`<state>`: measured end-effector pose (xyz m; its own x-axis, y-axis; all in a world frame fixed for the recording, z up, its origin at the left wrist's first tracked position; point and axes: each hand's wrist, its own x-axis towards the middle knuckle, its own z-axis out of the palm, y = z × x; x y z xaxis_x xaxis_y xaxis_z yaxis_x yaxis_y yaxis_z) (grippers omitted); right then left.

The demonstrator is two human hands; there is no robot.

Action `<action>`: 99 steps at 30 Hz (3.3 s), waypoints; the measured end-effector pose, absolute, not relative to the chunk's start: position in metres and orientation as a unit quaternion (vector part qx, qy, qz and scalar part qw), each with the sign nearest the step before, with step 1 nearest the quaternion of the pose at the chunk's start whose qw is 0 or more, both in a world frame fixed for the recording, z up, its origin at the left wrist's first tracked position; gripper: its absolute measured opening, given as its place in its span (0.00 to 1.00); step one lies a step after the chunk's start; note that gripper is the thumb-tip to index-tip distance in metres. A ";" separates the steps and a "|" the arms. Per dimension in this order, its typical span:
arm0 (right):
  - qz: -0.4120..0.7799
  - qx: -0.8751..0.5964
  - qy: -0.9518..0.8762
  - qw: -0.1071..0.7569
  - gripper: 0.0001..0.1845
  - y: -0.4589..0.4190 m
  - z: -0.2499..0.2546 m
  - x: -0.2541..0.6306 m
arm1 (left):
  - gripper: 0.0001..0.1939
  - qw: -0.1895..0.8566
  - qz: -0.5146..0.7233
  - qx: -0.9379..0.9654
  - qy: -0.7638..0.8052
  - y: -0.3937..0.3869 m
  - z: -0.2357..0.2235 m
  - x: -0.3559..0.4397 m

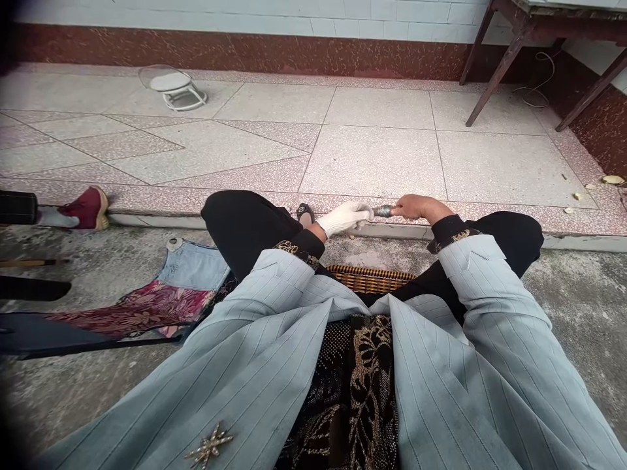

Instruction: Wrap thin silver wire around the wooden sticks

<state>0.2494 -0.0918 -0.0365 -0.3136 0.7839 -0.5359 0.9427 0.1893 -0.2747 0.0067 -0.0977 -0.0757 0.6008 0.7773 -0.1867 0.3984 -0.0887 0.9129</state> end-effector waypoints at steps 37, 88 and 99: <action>-0.230 0.608 0.746 0.143 0.18 -0.098 -0.040 0.237 | 0.07 0.506 0.212 0.743 0.384 -0.093 -0.076 0.008; -0.518 0.558 0.611 -0.217 0.18 -0.103 -0.022 0.240 | 0.06 0.668 0.223 0.634 0.319 -0.100 -0.083 0.015; -0.660 0.364 0.639 -0.153 0.24 -0.115 -0.011 0.248 | 0.07 0.618 0.227 0.652 0.377 -0.098 -0.078 0.011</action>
<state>0.2482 -0.1151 -0.0108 -0.6889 0.6668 -0.2843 0.2630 -0.1356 -0.9552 0.0115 -0.0978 -0.0783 0.6124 0.7719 -0.1708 0.2117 0.0481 0.9762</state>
